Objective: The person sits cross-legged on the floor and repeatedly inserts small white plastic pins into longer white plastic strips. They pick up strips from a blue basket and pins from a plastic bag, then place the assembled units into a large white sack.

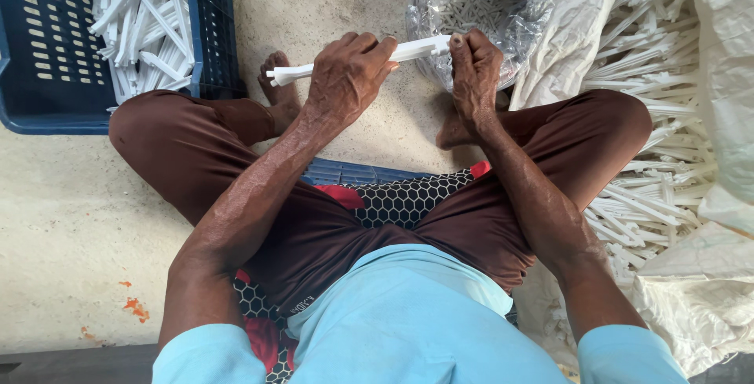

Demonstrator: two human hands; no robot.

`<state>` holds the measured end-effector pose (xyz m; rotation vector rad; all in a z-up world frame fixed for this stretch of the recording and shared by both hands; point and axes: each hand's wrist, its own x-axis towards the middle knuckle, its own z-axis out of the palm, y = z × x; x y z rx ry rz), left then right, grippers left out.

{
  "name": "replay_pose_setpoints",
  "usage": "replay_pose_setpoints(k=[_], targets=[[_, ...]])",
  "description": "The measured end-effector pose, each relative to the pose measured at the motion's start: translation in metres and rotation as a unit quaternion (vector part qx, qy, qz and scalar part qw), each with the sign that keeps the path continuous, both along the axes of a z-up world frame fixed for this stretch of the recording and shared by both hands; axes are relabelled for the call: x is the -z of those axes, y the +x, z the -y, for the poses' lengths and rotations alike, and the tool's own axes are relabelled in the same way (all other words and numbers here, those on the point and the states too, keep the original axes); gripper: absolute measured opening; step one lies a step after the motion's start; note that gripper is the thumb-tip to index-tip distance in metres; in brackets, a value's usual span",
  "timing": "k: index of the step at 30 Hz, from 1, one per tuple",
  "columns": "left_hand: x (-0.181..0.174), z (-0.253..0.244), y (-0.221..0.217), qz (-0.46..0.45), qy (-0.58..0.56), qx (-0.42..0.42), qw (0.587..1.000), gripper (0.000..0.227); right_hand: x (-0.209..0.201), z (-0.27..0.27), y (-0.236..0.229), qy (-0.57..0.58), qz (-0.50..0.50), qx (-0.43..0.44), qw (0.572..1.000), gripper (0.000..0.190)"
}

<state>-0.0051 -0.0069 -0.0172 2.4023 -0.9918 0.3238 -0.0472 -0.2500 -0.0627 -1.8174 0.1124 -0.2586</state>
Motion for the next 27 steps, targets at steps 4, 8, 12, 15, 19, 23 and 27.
replay_pose_setpoints(k=[4,8,12,15,19,23,27], targets=[[0.000,0.002,-0.004,-0.001,-0.013,0.001,1.000,0.035,-0.001,-0.006,-0.003,0.085,-0.010,0.044,0.995,0.043],[0.000,0.001,-0.002,0.027,-0.006,-0.003,1.000,0.037,-0.002,-0.012,-0.004,0.184,-0.028,0.027,0.982,0.040],[-0.001,0.000,-0.001,0.040,-0.009,-0.007,0.999,0.037,-0.004,-0.016,-0.005,0.241,-0.053,0.030,0.969,0.040],[0.000,-0.003,-0.005,0.050,-0.009,-0.012,0.999,0.038,-0.005,-0.021,-0.005,0.279,-0.075,0.040,0.956,0.037],[0.004,-0.002,-0.008,0.053,-0.026,-0.020,0.998,0.040,-0.006,-0.020,-0.006,0.307,-0.083,0.037,0.947,0.038],[0.012,-0.004,-0.009,0.051,-0.025,-0.023,0.998,0.040,-0.004,-0.022,-0.003,0.288,-0.075,0.029,0.954,0.039],[0.024,0.002,0.000,0.024,-0.013,-0.027,0.999,0.026,-0.012,-0.016,-0.004,0.295,-0.112,0.039,0.948,0.035]])
